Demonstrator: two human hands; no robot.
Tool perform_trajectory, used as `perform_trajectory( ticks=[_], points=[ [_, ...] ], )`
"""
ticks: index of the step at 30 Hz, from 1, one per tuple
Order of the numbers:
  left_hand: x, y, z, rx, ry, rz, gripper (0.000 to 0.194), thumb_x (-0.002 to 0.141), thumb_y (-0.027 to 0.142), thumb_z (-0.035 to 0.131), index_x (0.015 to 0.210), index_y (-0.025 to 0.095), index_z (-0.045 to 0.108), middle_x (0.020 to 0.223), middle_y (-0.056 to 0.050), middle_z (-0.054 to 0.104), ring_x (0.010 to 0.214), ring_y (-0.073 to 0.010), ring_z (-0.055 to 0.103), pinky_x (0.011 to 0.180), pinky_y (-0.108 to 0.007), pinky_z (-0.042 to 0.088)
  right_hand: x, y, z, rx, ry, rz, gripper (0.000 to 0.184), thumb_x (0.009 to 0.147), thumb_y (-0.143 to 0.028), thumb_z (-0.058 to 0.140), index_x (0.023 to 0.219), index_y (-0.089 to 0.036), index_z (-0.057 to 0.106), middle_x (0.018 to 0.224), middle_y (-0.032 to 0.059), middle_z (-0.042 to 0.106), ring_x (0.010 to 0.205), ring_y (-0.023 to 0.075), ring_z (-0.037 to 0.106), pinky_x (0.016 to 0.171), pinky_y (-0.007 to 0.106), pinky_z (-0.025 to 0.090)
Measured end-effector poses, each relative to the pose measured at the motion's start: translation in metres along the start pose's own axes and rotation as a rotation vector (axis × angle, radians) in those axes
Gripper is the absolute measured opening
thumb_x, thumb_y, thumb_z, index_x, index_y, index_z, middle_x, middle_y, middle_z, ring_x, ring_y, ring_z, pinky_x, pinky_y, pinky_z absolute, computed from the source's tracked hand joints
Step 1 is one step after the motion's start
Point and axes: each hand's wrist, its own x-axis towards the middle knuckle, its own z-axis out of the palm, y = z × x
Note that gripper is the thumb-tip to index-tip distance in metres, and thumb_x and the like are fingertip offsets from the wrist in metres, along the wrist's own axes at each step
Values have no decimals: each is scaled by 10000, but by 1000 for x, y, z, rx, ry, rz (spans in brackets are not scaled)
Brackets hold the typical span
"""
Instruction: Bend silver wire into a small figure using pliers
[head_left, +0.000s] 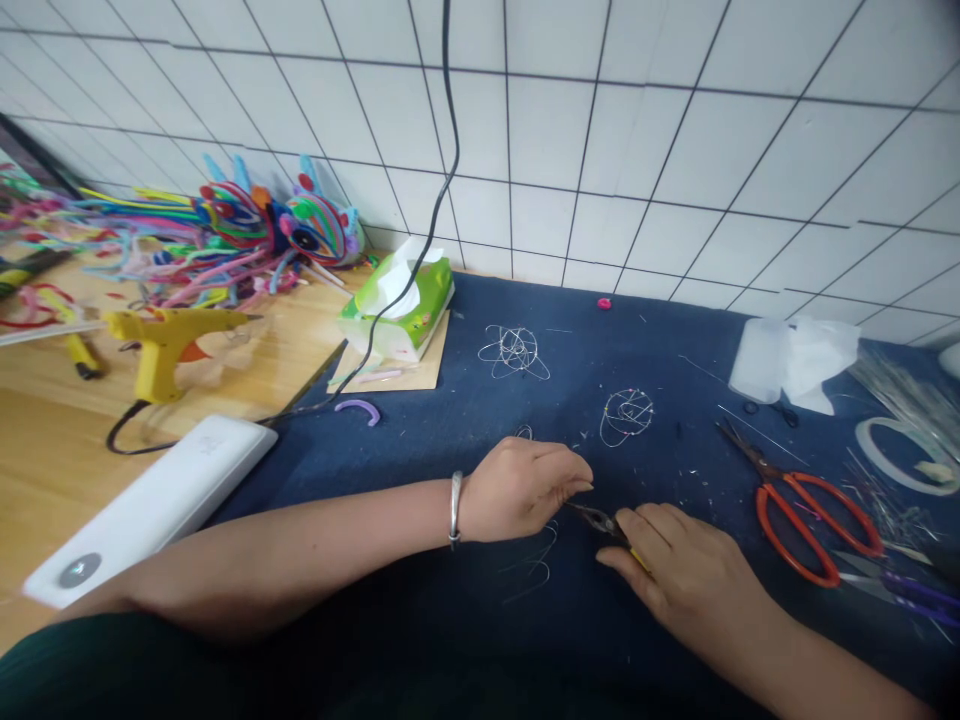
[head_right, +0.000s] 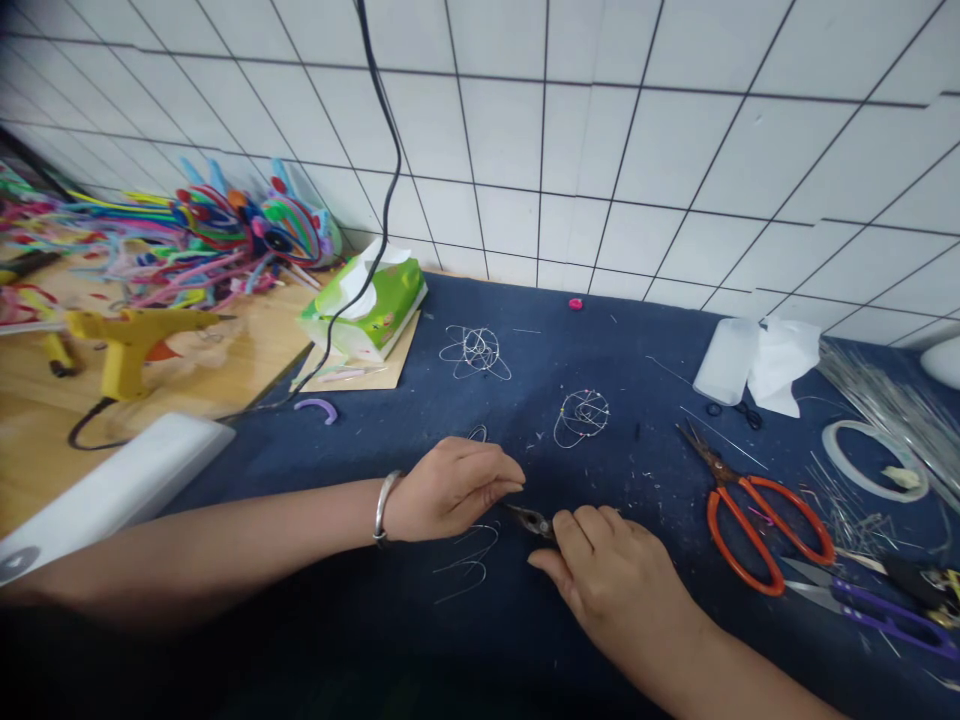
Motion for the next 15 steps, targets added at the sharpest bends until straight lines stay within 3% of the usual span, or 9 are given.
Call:
perform_trajectory(
  ticks=[10,15],
  points=[
    [1,2,-1,58,-46,28,151,865,183,395,902,152,538,745,-16,626,628,-103,571,569,-217,459,-1,1,5,57,-48,23,231,839,-343,465,928,-153,561,751,38,562,702,147,540,581,271,432],
    [9,-1,-19,95,-44,-52,151,872,214,414,911,156,548,806,-20,637,686,-102,583,611,-215,456,-3,4,12,54,-60,26,284,820,-394,475,959,-156,542,815,53,565,744,164,535,628,301,444]
  ],
)
